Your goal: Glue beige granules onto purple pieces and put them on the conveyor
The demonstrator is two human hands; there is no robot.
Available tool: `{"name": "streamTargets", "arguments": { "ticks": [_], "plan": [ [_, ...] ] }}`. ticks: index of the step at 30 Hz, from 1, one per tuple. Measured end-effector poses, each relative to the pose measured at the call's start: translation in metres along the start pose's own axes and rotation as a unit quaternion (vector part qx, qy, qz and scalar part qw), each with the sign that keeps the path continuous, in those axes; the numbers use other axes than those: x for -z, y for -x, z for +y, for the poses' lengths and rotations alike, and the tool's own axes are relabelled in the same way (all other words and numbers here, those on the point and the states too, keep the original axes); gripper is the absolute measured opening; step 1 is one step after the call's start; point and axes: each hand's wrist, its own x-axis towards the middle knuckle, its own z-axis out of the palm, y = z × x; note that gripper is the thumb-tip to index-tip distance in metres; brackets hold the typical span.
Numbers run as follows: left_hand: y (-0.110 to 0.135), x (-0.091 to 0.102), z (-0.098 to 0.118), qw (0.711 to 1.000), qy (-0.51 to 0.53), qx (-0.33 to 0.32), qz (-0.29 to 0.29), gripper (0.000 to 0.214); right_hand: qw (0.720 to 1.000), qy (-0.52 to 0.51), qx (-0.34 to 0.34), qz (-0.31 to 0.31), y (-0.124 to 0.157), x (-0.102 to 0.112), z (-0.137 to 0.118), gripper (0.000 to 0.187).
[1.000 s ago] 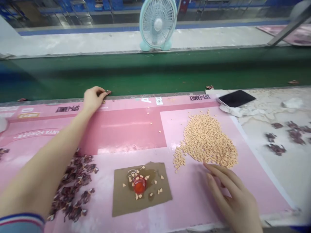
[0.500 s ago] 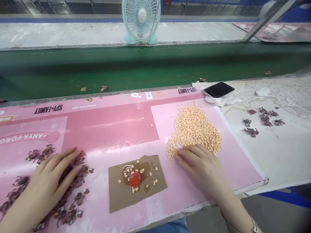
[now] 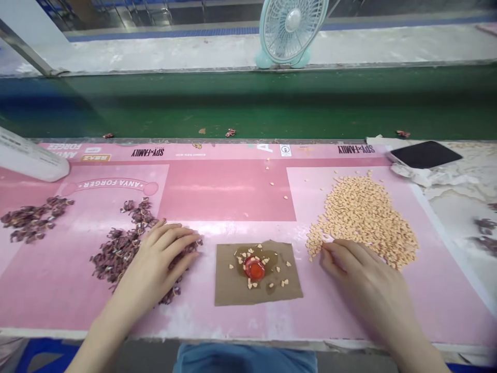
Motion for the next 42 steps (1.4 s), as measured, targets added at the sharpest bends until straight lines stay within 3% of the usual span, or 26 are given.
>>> {"name": "streamTargets", "arguments": {
  "ticks": [3, 5, 8, 11, 13, 16, 24, 30, 33, 35, 37, 40, 42],
  "plan": [
    [0.000, 0.003, 0.016, 0.999, -0.006, -0.037, 0.025, 0.023, 0.999, -0.026, -0.024, 0.015, -0.001, -0.001, 0.002, 0.027],
    [0.001, 0.006, 0.034, 0.997, 0.015, -0.047, 0.056, 0.019, 0.993, -0.096, -0.068, 0.027, -0.005, 0.005, -0.003, 0.024],
    [-0.001, 0.008, 0.069, 0.991, 0.100, -0.052, 0.077, 0.017, 0.953, -0.277, -0.115, 0.030, -0.018, 0.023, -0.029, 0.016],
    [-0.006, 0.002, 0.103, 0.973, 0.215, -0.059, 0.060, 0.013, 0.899, -0.430, -0.070, 0.043, -0.031, 0.042, -0.065, 0.015],
    [-0.010, -0.005, 0.118, 0.958, 0.274, -0.043, 0.067, 0.011, 0.874, -0.477, -0.068, 0.064, -0.036, 0.050, -0.085, 0.017],
    [-0.013, -0.013, 0.126, 0.948, 0.303, -0.017, 0.096, 0.017, 0.866, -0.489, -0.068, 0.072, -0.037, 0.052, -0.099, 0.019],
    [-0.011, -0.020, 0.125, 0.945, 0.288, 0.005, 0.158, 0.021, 0.855, -0.504, -0.100, 0.063, -0.035, 0.042, -0.110, 0.011],
    [-0.008, -0.019, 0.124, 0.953, 0.275, 0.013, 0.130, 0.020, 0.858, -0.501, -0.104, 0.043, -0.034, 0.040, -0.114, 0.011],
    [-0.004, -0.019, 0.115, 0.962, 0.249, 0.006, 0.114, 0.018, 0.877, -0.468, -0.097, 0.047, -0.033, 0.038, -0.111, 0.011],
    [0.000, -0.020, 0.100, 0.977, 0.177, 0.011, 0.118, 0.015, 0.903, -0.416, -0.088, 0.059, -0.033, 0.034, -0.107, 0.013],
    [0.004, -0.021, 0.079, 0.992, 0.043, 0.033, 0.117, 0.016, 0.927, -0.359, -0.078, 0.071, -0.034, 0.028, -0.103, 0.014],
    [0.009, -0.024, 0.048, 0.985, -0.130, 0.064, 0.089, 0.027, 0.948, -0.303, -0.057, 0.079, -0.036, 0.020, -0.097, 0.014],
    [0.012, -0.024, 0.034, 0.984, -0.156, 0.056, 0.072, 0.027, 0.953, -0.289, -0.046, 0.074, -0.035, 0.018, -0.096, 0.013]
  ]
}}
